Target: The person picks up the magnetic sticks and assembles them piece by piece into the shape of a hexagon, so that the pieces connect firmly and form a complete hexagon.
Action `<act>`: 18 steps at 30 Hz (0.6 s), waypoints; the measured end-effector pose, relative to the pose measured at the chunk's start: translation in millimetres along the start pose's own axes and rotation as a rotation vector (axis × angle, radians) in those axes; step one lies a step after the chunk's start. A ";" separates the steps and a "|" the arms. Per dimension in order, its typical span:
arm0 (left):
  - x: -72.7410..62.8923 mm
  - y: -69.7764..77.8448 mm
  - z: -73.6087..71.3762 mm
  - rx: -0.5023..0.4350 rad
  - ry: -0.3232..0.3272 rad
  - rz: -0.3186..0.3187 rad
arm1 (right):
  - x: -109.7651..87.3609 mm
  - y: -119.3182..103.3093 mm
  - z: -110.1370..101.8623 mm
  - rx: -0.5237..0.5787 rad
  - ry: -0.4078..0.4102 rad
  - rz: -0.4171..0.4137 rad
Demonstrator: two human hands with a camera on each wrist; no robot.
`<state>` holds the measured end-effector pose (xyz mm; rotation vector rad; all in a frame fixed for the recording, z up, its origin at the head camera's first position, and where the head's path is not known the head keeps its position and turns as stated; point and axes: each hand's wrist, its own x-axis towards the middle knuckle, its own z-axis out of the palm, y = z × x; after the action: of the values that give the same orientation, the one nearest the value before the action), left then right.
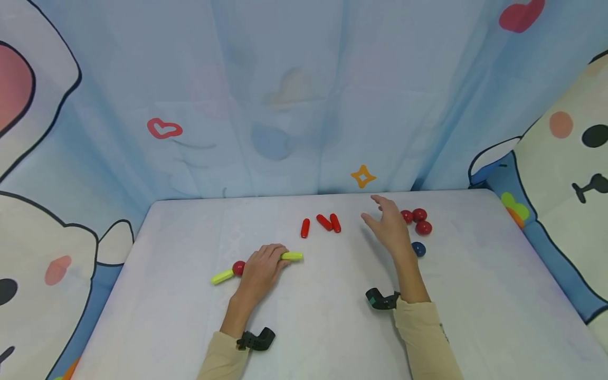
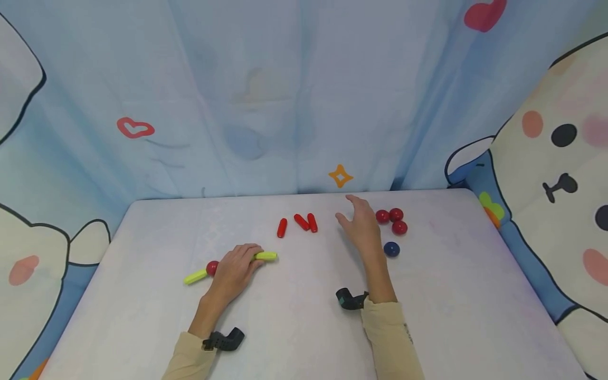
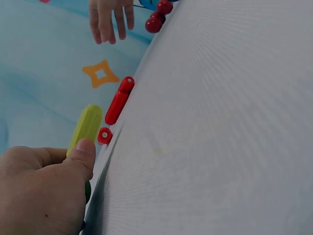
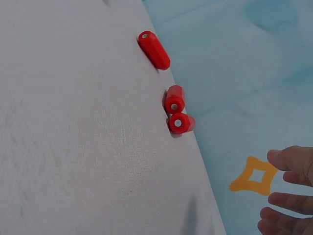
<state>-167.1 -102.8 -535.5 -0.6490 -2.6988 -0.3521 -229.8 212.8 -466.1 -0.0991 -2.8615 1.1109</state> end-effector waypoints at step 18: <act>-0.7 -0.9 1.4 0.010 0.023 0.023 | -0.7 19.5 -25.2 0.043 0.056 0.070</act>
<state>-167.3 -103.5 -537.2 -0.6688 -2.6678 -0.3379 -226.2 244.0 -460.8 -0.2255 -2.8035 1.1613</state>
